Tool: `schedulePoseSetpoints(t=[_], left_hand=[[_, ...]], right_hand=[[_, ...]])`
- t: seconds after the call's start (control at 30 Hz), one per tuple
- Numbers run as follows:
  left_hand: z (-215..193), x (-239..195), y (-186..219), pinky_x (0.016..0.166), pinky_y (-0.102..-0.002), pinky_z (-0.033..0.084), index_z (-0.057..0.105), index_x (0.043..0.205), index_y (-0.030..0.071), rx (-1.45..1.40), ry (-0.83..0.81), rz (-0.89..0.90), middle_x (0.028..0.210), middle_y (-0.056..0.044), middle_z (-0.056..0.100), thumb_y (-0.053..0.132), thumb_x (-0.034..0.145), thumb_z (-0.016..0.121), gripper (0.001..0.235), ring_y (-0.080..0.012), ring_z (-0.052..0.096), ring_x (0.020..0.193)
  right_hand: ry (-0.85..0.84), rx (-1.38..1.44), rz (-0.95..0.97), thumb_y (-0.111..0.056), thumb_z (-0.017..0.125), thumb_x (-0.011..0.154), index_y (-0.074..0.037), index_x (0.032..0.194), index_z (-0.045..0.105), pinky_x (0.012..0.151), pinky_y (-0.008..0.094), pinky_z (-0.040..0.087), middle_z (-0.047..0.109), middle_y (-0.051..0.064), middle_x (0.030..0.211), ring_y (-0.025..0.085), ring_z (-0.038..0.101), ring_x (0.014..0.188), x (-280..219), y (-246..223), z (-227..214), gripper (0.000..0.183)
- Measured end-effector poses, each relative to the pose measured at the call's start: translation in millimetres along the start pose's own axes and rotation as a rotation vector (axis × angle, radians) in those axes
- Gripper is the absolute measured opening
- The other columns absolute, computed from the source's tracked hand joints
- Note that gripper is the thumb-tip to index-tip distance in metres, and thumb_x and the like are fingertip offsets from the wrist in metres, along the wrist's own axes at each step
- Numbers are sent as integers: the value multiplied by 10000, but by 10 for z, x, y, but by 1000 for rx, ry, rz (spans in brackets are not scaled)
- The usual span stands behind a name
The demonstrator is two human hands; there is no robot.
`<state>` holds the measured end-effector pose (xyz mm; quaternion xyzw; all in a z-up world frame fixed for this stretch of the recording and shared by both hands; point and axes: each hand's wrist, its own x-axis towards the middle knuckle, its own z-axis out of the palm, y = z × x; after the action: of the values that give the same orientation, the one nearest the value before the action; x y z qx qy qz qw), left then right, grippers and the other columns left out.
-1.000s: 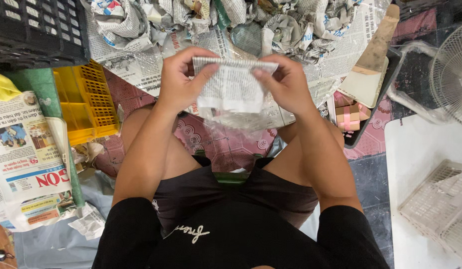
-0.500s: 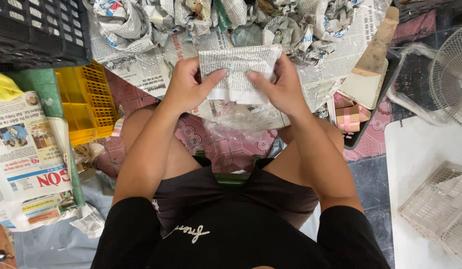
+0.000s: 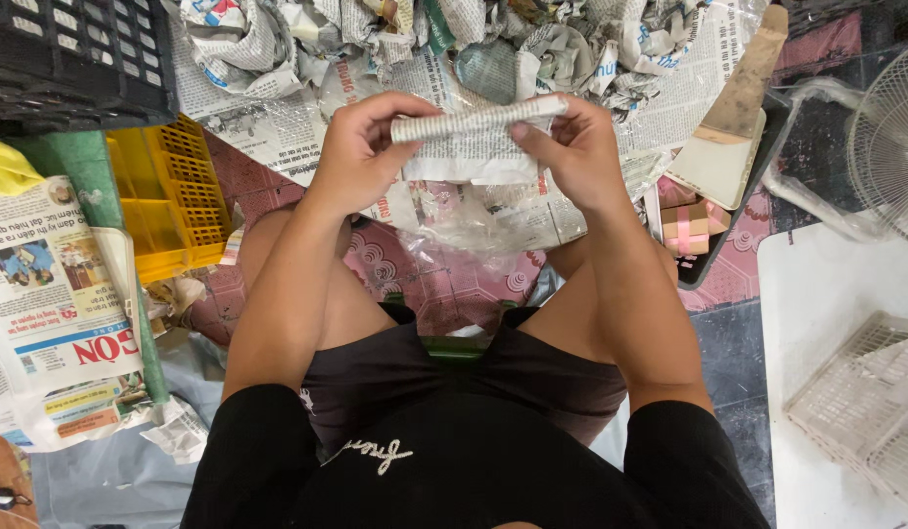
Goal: The person sits cross-legged and wraps small objects with newspaper and plastic wrap. They fold the newspaper around each item, then enclose it in plastic wrap, repeating the process for several items.
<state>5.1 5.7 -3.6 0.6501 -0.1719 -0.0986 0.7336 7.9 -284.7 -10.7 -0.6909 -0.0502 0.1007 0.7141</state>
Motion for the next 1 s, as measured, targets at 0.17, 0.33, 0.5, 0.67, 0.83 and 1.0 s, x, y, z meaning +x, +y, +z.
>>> schedulePoseSetpoints(t=[0.17,0.33,0.5,0.67,0.83,1.0], left_hand=[[-10,13,-1,983,-295,570,689,1104,-22,-98,-39,51,1250,-130,701,-145,979,551,223,-151,687,1117],[-17,5,16,980,-306,583,696,997,-17,-94,-13,65,1288,-158,706,-144,1030,501,236,-178,704,1119],[-41,-2,59,894,-269,568,719,943,-29,-40,-4,72,1261,-167,722,-172,956,467,290,-174,701,1060],[-147,-12,77,736,-237,511,770,900,-27,87,-42,45,1213,-154,750,-100,743,438,374,-157,685,917],[-118,28,126,793,-296,575,747,939,19,341,-122,219,1113,-114,753,30,845,632,149,-182,719,899],[220,45,137,735,-328,556,757,1163,51,656,-188,233,915,-51,771,212,913,802,301,-152,723,747]], right_hand=[[-103,31,-150,106,669,945,-29,1132,700,922,284,581,738,87,1139,137,712,1054,9,-65,-34,233],[-178,142,-164,120,638,977,-22,1036,711,971,328,603,712,127,1220,186,715,1089,-2,-94,-62,170],[-197,-28,-153,125,495,960,10,968,732,949,319,569,708,162,1263,199,706,1090,0,-156,-105,263],[-158,-21,-56,87,447,819,4,948,759,765,286,496,722,142,1224,148,622,885,-19,-227,-97,347],[-165,-222,-294,78,739,922,13,1018,712,795,274,559,684,128,1202,145,668,1013,-65,-246,114,120],[-285,-415,-267,47,744,896,-18,1111,697,729,251,547,728,79,1142,135,709,968,-102,-290,281,230]])
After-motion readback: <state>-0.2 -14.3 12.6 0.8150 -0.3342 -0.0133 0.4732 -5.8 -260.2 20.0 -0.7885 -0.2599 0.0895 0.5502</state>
